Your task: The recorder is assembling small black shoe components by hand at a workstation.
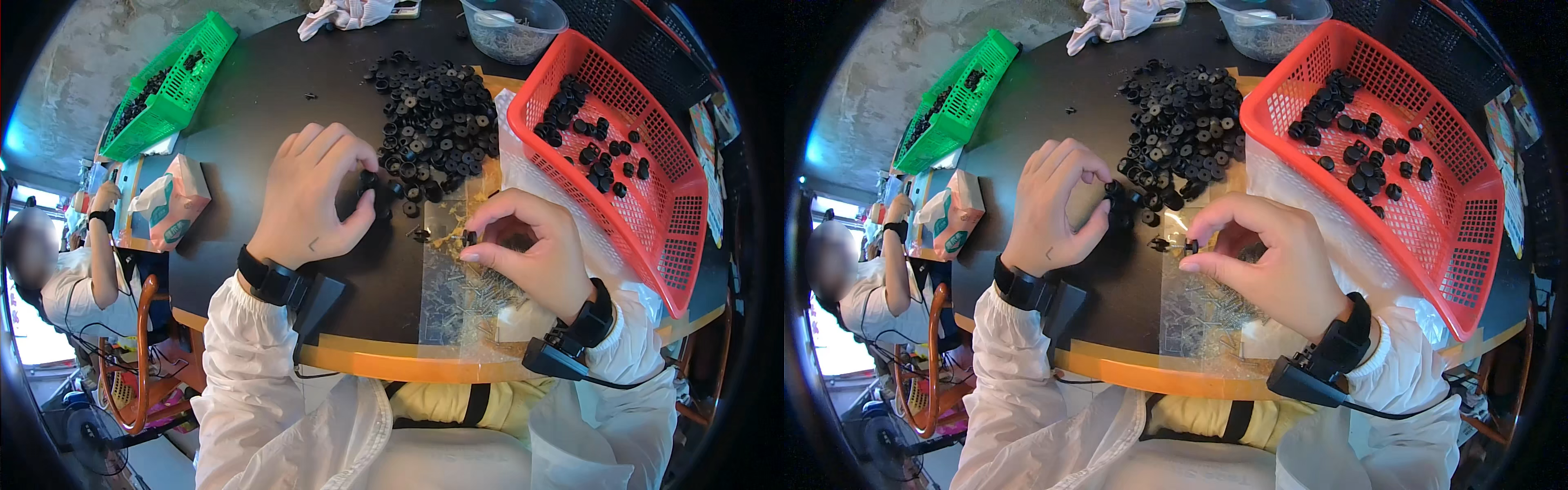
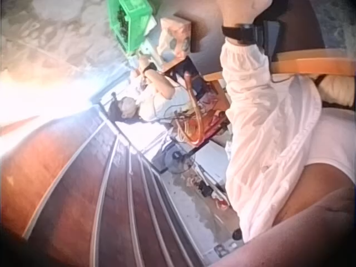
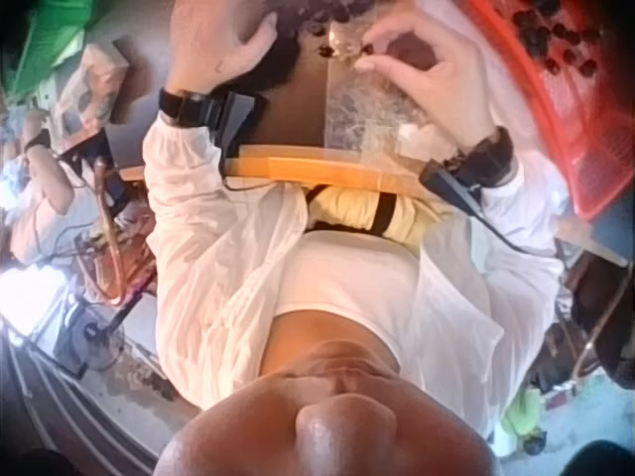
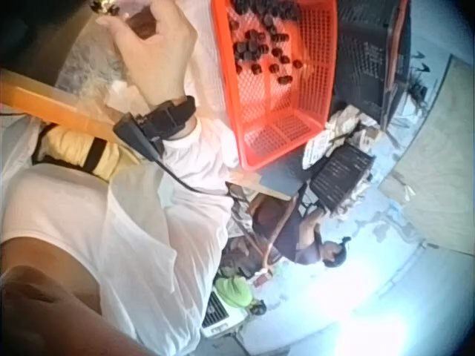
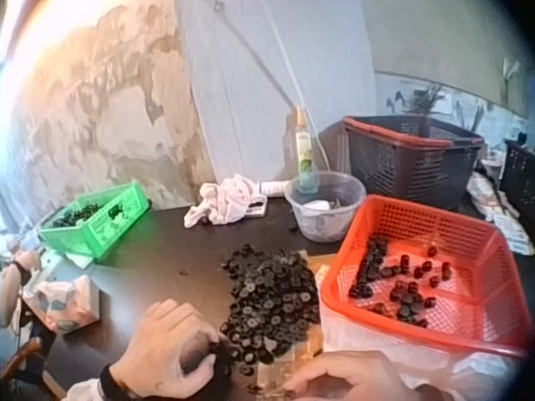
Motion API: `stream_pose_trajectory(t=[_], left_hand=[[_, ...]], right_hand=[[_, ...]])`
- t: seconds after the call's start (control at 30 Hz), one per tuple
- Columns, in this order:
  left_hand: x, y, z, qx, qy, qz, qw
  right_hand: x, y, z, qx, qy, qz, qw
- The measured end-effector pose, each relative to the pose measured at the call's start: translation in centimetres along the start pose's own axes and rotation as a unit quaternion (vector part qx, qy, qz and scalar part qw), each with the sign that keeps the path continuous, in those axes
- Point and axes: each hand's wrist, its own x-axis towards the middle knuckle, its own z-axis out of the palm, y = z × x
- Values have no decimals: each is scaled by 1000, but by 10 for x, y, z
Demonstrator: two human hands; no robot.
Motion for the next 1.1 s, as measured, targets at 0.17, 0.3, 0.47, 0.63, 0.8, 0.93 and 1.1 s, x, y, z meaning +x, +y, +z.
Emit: stream_pose_trajectory(t=[0.17,0.3,0.47,0.63,0.8,0.93,1.1], left_hand=[[-7,-13,-9,6,-75,-47,996],[-7,-20,-5,-50,-113,-39,992],[-8,-26,0,-11,-85,-33,996],[-5,-19,-5,32,-84,-47,995],[-7,-22,-3,16,-79,-12,997],[-2,-11,-2,2,14,32,999],[-4,18,22,-111,12,77,991]], right_hand=[[0,0,0,1,2,-12,1000],[0,0,0,-6,3,-19,1000],[0,-1,-2,-21,0,-10,1000],[0,0,-1,-16,4,-23,1000],[0,-1,0,-5,-3,3,1000],[-1,-1,1,12,14,-14,1000],[3,-4,4,26,21,-15,999]])
